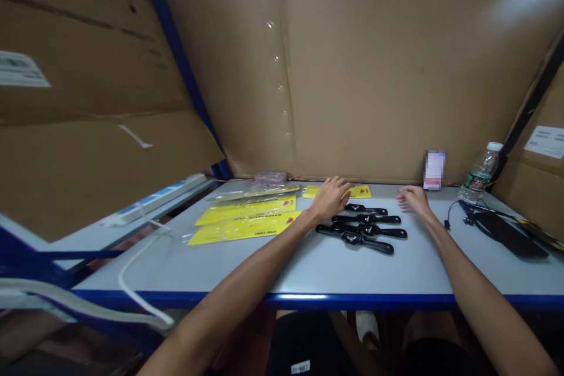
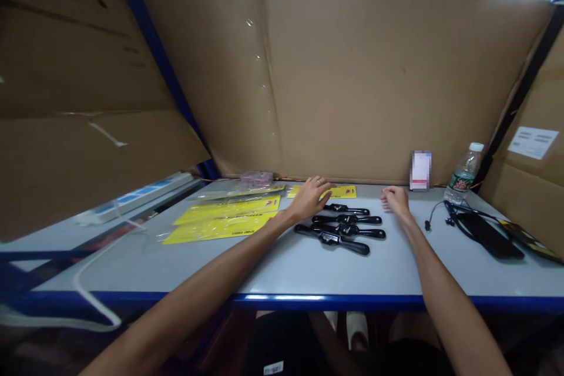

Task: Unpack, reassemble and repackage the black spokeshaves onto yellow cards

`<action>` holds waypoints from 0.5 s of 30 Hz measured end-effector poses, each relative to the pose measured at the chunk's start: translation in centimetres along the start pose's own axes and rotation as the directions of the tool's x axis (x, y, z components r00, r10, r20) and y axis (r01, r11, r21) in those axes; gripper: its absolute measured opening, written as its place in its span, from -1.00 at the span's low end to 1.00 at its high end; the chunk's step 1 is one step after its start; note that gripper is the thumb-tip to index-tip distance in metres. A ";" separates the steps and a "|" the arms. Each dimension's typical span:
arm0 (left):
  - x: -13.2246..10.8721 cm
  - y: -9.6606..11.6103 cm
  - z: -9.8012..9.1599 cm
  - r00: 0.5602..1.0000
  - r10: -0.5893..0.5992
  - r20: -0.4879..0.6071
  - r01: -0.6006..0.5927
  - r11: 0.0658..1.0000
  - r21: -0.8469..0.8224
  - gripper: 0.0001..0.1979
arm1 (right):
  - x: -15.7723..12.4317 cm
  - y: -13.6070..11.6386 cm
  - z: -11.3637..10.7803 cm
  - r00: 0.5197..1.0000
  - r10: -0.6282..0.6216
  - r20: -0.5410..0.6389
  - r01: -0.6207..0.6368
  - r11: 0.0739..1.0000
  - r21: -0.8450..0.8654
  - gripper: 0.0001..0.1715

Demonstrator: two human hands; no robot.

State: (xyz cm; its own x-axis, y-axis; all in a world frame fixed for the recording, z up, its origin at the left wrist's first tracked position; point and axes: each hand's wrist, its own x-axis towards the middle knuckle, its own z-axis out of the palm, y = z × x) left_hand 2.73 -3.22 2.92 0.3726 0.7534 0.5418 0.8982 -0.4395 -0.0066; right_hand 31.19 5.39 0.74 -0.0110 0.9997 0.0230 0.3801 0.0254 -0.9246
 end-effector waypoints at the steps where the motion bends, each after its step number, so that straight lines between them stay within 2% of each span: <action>1: 0.0 -0.3 0.2 1.000 -0.007 0.026 0.007 1.000 -0.006 -0.75 | -0.1 0.1 0.0 1.000 -0.019 -0.001 0.019 0.997 -0.080 -0.61; 3: -0.1 -1.0 0.5 0.996 -0.027 0.083 0.029 0.999 -0.016 -0.79 | -0.5 0.1 0.2 0.997 -0.073 0.017 0.075 0.970 -0.233 -0.62; 7: -0.2 -2.0 1.1 0.975 -0.024 0.221 0.034 0.998 -0.045 -0.73 | -1.7 -0.5 1.1 0.978 -0.183 0.098 0.208 0.862 -0.462 -0.65; 11: -0.3 -2.2 1.5 0.942 0.025 0.335 0.003 0.997 -0.082 -0.69 | -2.8 -1.3 1.8 0.954 -0.244 0.173 0.299 0.753 -0.586 -0.66; 15: -0.2 -2.8 1.3 0.912 0.031 0.409 0.014 0.994 -0.107 -0.69 | -3.5 -1.7 1.8 0.922 -0.259 0.287 0.385 0.673 -0.631 -0.68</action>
State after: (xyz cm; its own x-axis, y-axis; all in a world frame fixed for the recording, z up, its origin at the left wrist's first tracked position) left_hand 0.44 -1.48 1.69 0.4633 0.8734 0.1498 0.8732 -0.4788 0.0909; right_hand 28.88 1.79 1.54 -0.3739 0.9150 0.1516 0.8355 0.4032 -0.3733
